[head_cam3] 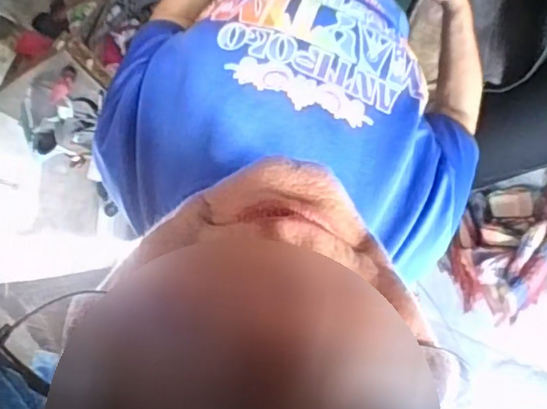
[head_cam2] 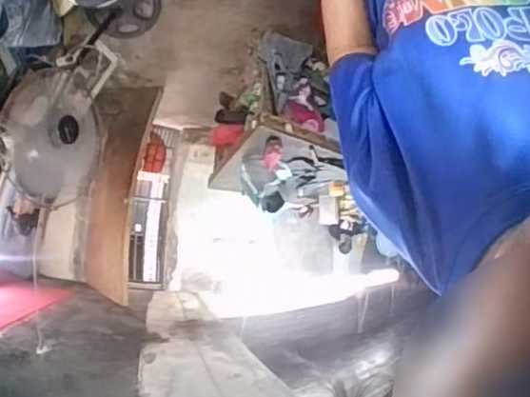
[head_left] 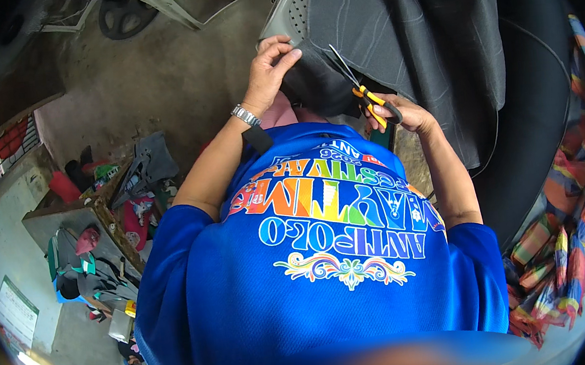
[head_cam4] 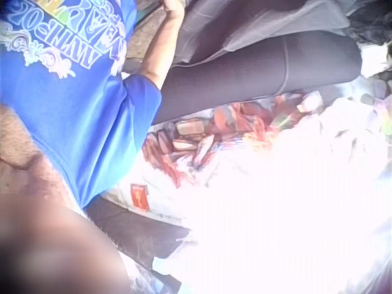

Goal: The person uses shears to cut a large piece of dark gray fabric laid on a table. They follow chalk lines, repeatedly repositioning and folding the fabric to make precise cuts along marked edges. Cut pieces are set aside as the task progresses.

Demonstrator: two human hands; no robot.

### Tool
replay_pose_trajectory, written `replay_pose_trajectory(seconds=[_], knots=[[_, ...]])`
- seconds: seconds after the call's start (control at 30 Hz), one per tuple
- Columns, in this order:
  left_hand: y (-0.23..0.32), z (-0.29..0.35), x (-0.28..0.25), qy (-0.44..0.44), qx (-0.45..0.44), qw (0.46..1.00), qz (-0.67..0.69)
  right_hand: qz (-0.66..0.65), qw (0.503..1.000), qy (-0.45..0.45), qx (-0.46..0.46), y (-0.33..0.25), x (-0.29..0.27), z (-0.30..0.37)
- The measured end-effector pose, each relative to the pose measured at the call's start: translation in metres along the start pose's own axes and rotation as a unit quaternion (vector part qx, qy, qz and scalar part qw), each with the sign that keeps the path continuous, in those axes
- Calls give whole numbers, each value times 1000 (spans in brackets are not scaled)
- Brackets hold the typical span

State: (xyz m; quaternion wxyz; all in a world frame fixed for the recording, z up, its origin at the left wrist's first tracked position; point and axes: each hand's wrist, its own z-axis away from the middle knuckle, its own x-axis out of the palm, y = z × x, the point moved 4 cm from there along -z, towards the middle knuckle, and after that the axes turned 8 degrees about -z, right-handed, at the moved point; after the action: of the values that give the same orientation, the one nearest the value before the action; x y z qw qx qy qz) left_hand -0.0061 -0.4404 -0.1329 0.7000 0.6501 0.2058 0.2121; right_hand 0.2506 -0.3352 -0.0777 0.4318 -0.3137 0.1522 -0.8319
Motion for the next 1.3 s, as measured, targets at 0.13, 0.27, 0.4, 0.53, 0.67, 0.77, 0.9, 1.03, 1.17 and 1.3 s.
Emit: replay_pose_trajectory(seconds=[0.13,0.27,0.4,0.53,0.67,0.77,0.9,1.03,1.17,1.3], knots=[[5,1,-8,-88,-101,991,-7,18,999,-44,-15,-12,7,-1],[11,7,-8,-96,-134,985,51,20,997,-56,-51,-21,16,-19],[14,10,-13,-73,-155,980,101,26,996,-50,-63,-23,17,-26],[22,14,-17,-92,-126,983,99,27,996,-71,-47,-20,14,-23],[28,16,-22,-67,-87,994,22,37,996,-62,-53,-14,11,-14],[27,13,-19,-53,-70,996,7,42,997,-53,-45,-6,7,-12],[20,8,-9,-95,-98,991,-4,1,996,-60,-68,-4,8,-27],[22,9,-6,-97,-122,988,18,1,993,-63,-97,-12,14,-43],[30,15,-3,-104,-123,986,38,-22,990,-49,-133,-18,26,-42],[33,23,-3,-116,-150,981,38,-17,990,-7,-143,-13,31,-35]])
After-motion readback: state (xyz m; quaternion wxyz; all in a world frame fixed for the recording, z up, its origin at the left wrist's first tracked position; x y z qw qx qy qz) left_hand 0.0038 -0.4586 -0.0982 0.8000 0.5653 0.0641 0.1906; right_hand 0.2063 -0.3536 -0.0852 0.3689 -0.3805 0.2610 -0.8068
